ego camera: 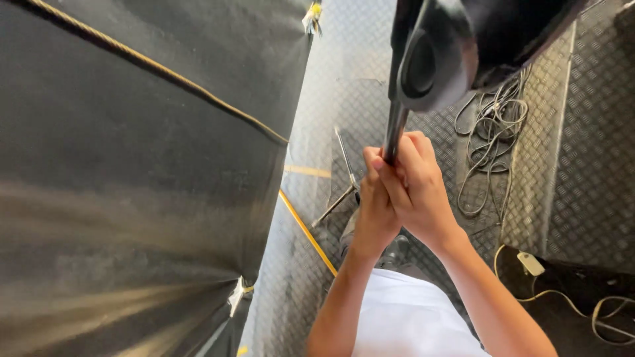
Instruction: Cleaning a stage floor with a mop and hands, and adjusting stage equipment.
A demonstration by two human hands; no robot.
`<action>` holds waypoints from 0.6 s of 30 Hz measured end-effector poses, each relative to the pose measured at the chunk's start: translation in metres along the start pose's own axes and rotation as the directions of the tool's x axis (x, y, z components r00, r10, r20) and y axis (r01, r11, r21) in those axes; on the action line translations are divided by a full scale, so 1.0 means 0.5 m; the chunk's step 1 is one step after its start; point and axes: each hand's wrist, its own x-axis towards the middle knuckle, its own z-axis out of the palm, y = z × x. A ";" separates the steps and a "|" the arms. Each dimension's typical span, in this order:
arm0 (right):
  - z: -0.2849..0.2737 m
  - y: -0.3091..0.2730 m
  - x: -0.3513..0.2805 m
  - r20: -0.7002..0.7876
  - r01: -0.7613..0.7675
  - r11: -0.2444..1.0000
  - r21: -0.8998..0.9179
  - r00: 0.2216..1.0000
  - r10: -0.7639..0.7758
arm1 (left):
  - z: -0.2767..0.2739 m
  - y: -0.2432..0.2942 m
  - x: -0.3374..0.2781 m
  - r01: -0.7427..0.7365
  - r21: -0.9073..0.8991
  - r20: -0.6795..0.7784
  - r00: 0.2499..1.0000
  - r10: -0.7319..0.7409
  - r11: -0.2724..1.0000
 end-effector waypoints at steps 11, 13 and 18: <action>0.008 0.005 -0.006 -0.088 -0.045 0.994 0.102 0.995 0.054 | 0.008 -0.010 0.005 -0.095 0.036 0.043 0.995 0.093 0.995; 0.000 0.010 -0.018 -0.147 -0.049 0.992 0.119 0.987 0.067 | 0.023 -0.009 0.004 -0.138 0.068 0.072 0.988 0.133 0.988; -0.069 0.017 -0.047 -0.323 -0.090 0.988 0.126 0.938 0.126 | 0.092 0.052 0.009 -0.040 -0.010 0.203 0.978 0.041 0.999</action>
